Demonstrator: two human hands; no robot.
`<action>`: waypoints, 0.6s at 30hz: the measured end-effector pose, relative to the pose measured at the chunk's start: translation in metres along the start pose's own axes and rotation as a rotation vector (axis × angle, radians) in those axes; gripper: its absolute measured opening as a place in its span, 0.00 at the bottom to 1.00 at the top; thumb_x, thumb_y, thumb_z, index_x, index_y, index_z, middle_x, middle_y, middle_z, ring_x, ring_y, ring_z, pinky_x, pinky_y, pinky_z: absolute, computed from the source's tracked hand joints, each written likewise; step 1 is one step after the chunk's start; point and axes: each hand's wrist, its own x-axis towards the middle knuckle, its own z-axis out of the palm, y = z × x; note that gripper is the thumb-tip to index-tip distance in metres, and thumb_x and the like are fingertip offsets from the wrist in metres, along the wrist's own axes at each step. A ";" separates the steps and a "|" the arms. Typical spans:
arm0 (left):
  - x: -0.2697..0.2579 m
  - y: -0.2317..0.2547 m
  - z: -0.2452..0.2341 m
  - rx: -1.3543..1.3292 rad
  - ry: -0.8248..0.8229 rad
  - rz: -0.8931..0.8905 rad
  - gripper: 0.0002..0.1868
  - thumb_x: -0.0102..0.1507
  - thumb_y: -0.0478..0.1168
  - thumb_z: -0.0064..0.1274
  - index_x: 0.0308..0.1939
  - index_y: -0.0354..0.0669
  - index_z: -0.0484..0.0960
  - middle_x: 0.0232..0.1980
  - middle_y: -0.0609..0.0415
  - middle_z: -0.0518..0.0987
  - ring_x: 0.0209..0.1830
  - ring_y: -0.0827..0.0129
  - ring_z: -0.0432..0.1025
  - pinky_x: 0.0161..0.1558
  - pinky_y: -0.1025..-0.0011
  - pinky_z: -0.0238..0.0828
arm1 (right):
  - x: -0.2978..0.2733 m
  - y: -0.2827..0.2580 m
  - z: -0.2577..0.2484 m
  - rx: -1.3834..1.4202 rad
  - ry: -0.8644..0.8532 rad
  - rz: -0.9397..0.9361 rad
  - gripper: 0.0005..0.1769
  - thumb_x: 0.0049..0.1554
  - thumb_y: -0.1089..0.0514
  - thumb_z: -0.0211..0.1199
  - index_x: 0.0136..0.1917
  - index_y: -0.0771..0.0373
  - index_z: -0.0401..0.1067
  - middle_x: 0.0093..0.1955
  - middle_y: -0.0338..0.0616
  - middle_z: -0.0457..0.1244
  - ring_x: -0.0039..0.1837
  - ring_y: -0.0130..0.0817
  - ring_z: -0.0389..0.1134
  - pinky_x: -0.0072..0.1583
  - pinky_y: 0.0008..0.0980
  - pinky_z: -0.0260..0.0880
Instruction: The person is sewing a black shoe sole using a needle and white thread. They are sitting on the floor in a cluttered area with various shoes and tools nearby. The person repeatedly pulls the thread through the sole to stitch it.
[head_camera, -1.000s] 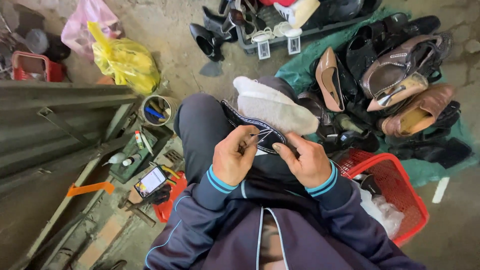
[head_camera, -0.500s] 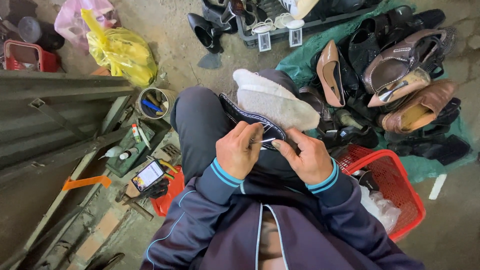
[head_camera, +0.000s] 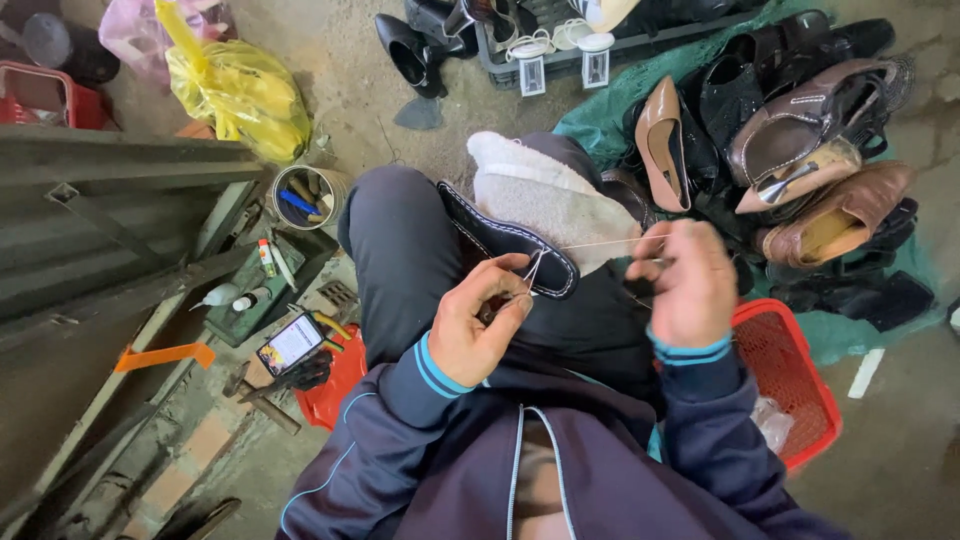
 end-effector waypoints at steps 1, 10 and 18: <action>0.000 0.001 0.000 -0.002 -0.001 -0.001 0.03 0.62 0.31 0.54 0.35 0.38 0.83 0.49 0.35 0.82 0.41 0.44 0.81 0.32 0.66 0.72 | -0.001 -0.010 -0.001 -0.002 0.001 0.000 0.12 0.64 0.59 0.54 0.38 0.59 0.61 0.43 0.53 0.65 0.41 0.40 0.70 0.39 0.31 0.77; -0.001 0.006 -0.002 -0.011 -0.033 -0.039 0.03 0.63 0.31 0.55 0.38 0.39 0.84 0.55 0.34 0.82 0.46 0.45 0.82 0.34 0.66 0.73 | -0.029 -0.021 0.023 0.057 -0.569 -0.030 0.30 0.44 0.73 0.68 0.61 0.70 0.65 0.59 0.69 0.67 0.46 0.42 0.74 0.44 0.27 0.78; -0.003 0.021 -0.010 0.012 -0.009 0.188 0.02 0.65 0.33 0.56 0.38 0.41 0.83 0.52 0.41 0.82 0.44 0.48 0.82 0.42 0.61 0.78 | -0.032 -0.030 0.053 -0.743 -0.533 -0.454 0.24 0.56 0.59 0.73 0.63 0.69 0.74 0.54 0.52 0.66 0.41 0.38 0.69 0.42 0.29 0.79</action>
